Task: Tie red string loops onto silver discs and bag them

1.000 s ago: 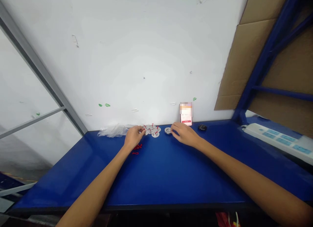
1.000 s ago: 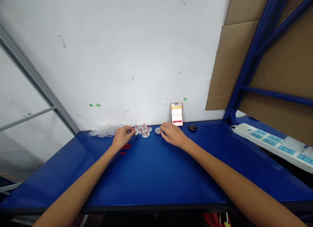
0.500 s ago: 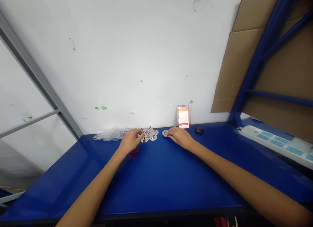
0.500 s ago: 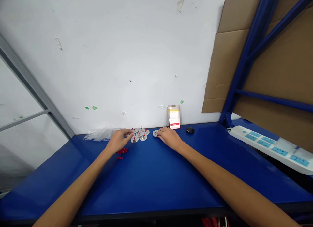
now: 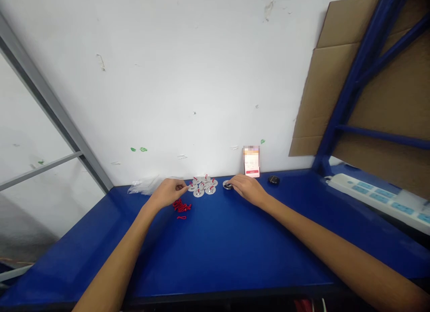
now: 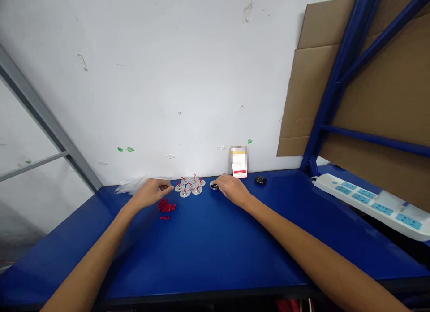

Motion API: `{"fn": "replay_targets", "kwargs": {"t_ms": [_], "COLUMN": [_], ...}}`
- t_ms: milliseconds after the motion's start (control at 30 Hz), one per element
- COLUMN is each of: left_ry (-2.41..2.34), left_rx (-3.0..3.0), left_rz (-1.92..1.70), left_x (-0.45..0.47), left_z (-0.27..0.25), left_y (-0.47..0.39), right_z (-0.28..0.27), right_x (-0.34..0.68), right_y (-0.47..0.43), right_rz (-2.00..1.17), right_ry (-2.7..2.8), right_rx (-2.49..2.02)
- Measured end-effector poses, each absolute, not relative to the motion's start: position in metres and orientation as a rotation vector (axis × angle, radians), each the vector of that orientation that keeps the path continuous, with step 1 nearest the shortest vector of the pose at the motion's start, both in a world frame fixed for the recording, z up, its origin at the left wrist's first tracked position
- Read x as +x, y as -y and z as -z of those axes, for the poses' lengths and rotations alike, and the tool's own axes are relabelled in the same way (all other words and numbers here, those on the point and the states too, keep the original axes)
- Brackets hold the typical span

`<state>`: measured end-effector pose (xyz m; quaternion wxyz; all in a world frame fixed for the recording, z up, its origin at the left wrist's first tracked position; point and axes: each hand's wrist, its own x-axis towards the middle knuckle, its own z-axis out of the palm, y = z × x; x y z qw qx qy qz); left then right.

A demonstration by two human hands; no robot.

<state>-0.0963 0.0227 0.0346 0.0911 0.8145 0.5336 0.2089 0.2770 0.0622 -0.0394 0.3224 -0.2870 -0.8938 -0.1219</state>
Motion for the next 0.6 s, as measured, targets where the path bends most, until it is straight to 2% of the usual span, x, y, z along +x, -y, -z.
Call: {"fn": "replay_targets", "kwargs": {"t_ms": [133, 333, 467, 600], "left_ry": [-1.621, -1.371, -1.292, -1.244], "left_rx": [2.42, 2.286, 2.29, 2.283], "left_rz": [-0.633, -0.329, -0.199, -0.224], "left_x": [-0.104, -0.116, -0.109, -0.1], "left_z": [-0.036, -0.042, -0.043, -0.041], "left_y": [-0.024, -0.022, -0.019, -0.016], "right_z": [0.027, 0.016, 0.022, 0.029], "right_x": [0.278, 0.274, 0.261, 0.247], "right_y": [-0.054, -0.04, -0.028, -0.014], "right_rz": [0.229, -0.021, -0.45, -0.94], "right_ry": [2.178, 1.985, 1.98, 1.837], "right_rx": [-0.749, -0.839, -0.851, -0.864]}}
